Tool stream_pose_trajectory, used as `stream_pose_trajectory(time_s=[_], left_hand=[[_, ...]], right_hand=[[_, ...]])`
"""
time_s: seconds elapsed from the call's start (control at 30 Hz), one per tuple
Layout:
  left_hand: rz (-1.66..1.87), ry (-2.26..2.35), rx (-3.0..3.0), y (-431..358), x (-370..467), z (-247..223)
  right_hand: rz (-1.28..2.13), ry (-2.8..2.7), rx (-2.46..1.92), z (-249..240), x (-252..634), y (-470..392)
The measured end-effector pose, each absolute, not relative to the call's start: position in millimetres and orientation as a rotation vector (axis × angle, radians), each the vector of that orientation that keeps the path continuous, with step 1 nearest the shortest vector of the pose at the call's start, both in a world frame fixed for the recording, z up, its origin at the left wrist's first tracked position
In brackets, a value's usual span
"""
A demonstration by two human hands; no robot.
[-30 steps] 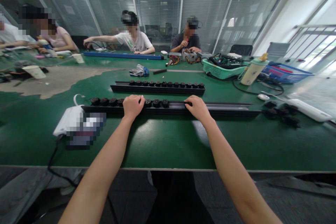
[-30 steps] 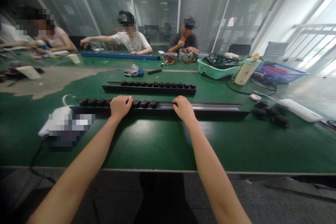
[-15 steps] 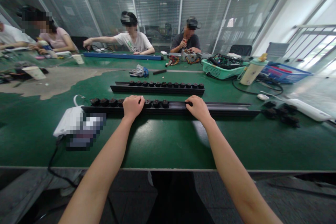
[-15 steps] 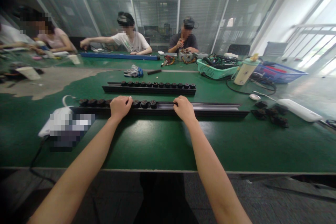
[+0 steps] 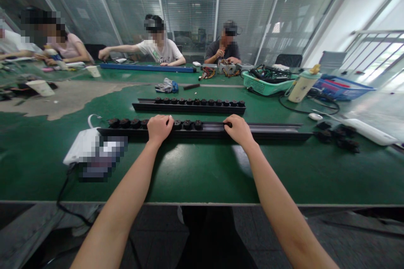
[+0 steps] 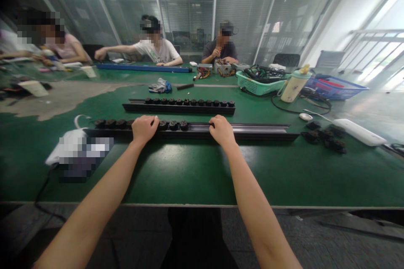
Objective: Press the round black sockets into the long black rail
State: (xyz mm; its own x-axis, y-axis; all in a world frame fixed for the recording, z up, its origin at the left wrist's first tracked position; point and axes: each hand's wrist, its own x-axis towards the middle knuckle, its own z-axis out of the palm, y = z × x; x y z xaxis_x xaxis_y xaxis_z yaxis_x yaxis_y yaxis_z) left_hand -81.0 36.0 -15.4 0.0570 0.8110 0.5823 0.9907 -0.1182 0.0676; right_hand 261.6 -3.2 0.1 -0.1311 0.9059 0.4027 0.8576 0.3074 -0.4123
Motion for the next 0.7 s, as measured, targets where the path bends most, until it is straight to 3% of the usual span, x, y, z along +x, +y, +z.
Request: stream_pose_trajectory(time_s=[0.7], left_hand=[[-0.718, -1.8, -1.992, 36.4, -81.6, -16.5]], right_hand=[[0.098, -1.985, -1.579, 1.7, 262.8, -4.8]])
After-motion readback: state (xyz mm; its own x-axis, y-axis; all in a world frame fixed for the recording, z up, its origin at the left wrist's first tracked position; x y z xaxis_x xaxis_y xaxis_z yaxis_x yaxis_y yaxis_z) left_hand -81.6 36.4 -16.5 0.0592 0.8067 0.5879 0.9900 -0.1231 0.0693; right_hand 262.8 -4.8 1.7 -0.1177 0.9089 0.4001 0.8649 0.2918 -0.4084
